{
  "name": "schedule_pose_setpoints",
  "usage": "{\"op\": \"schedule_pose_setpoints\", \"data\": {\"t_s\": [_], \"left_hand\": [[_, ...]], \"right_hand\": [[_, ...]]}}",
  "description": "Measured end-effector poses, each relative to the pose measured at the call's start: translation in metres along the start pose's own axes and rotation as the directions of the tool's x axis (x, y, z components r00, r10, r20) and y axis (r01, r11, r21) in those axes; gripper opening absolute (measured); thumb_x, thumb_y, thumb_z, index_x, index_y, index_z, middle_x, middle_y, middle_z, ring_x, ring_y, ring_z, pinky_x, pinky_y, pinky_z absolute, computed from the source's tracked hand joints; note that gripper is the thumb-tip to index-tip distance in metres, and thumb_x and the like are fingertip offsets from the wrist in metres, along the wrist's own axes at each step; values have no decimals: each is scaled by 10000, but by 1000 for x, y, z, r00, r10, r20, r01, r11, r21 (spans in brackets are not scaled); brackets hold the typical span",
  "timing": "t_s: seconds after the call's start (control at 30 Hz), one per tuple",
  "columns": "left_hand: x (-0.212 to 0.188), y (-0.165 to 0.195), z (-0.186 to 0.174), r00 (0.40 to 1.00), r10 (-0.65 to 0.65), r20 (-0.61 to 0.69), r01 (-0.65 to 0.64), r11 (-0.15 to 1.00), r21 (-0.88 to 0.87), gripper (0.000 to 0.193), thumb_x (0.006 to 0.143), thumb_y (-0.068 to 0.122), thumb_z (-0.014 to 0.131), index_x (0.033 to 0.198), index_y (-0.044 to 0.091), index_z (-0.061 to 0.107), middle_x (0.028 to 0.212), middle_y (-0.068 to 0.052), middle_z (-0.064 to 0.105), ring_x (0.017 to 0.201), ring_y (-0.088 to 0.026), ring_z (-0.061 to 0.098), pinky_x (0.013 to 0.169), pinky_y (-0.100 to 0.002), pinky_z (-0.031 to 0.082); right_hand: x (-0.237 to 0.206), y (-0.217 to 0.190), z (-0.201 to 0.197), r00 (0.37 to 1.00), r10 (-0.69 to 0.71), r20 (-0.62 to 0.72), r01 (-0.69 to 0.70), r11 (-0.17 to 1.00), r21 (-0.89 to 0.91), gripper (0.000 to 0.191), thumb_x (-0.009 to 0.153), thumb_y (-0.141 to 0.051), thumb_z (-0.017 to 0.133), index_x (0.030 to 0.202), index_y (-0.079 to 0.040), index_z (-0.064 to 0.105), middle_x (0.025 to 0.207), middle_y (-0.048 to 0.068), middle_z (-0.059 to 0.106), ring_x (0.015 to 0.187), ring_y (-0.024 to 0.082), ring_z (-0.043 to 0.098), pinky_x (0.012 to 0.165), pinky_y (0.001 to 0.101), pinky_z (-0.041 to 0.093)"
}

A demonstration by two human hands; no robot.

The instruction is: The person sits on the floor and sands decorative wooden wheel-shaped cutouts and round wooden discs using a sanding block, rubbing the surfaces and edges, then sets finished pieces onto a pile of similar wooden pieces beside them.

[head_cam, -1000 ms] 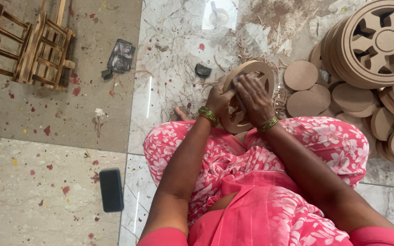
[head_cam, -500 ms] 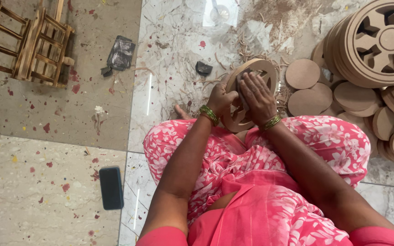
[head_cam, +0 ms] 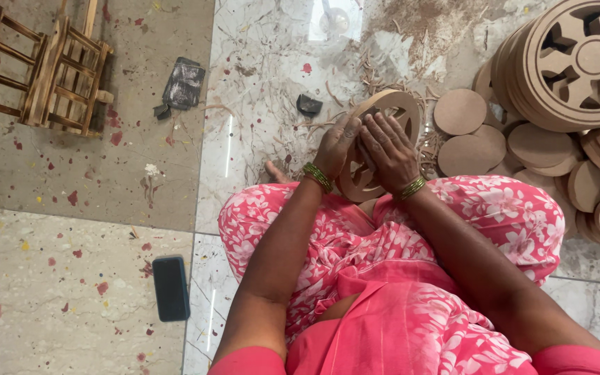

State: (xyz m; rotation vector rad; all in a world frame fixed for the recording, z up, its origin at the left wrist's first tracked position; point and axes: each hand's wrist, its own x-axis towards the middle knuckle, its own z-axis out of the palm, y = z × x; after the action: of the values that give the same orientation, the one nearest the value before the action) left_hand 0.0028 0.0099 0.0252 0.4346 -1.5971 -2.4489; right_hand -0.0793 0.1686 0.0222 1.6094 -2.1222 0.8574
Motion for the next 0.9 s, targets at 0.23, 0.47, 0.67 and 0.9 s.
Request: {"op": "schedule_pose_setpoints", "data": {"t_s": [0.23,0.47,0.67,0.9], "left_hand": [[3,-10,-3,997,-46,-56,50,995,83,535,1083,418,477,1449,34,542,1040,-68,686,938,-141,651,848,-291,579],[2,-13,-7,999,44,-14,-42,989,145,505,1144,440,453,1272,-21,611,1076,-82,695,984,-120,650,862,-293,568],[2,-7,-2,999,-40,-7,40,999,31,543,1091,448,445,1395,15,567,1066,-68,688,959,-119,653,867,-281,563],[2,-5,0,1000,-12,12,11,998,61,600,1113,449,431,1505,3,514,1126,-64,669,981,-119,615,898,-288,553]], "right_hand": [[-2,23,0,806,592,10,-592,804,63,523,1048,-60,547,1561,-57,445,1570,220,489,1432,340,498,1178,477,452],[-1,-5,1,998,67,21,-67,998,12,517,1055,-124,611,1543,-110,440,1554,118,496,1483,274,467,1268,476,376],[-1,9,4,980,197,5,-197,979,-53,502,1078,-66,557,1560,-8,430,1616,206,443,1525,303,398,1288,485,304],[0,14,-6,935,355,-6,-355,935,-29,532,1072,30,475,1600,-8,421,1668,165,418,1570,333,390,1317,445,348]]}}
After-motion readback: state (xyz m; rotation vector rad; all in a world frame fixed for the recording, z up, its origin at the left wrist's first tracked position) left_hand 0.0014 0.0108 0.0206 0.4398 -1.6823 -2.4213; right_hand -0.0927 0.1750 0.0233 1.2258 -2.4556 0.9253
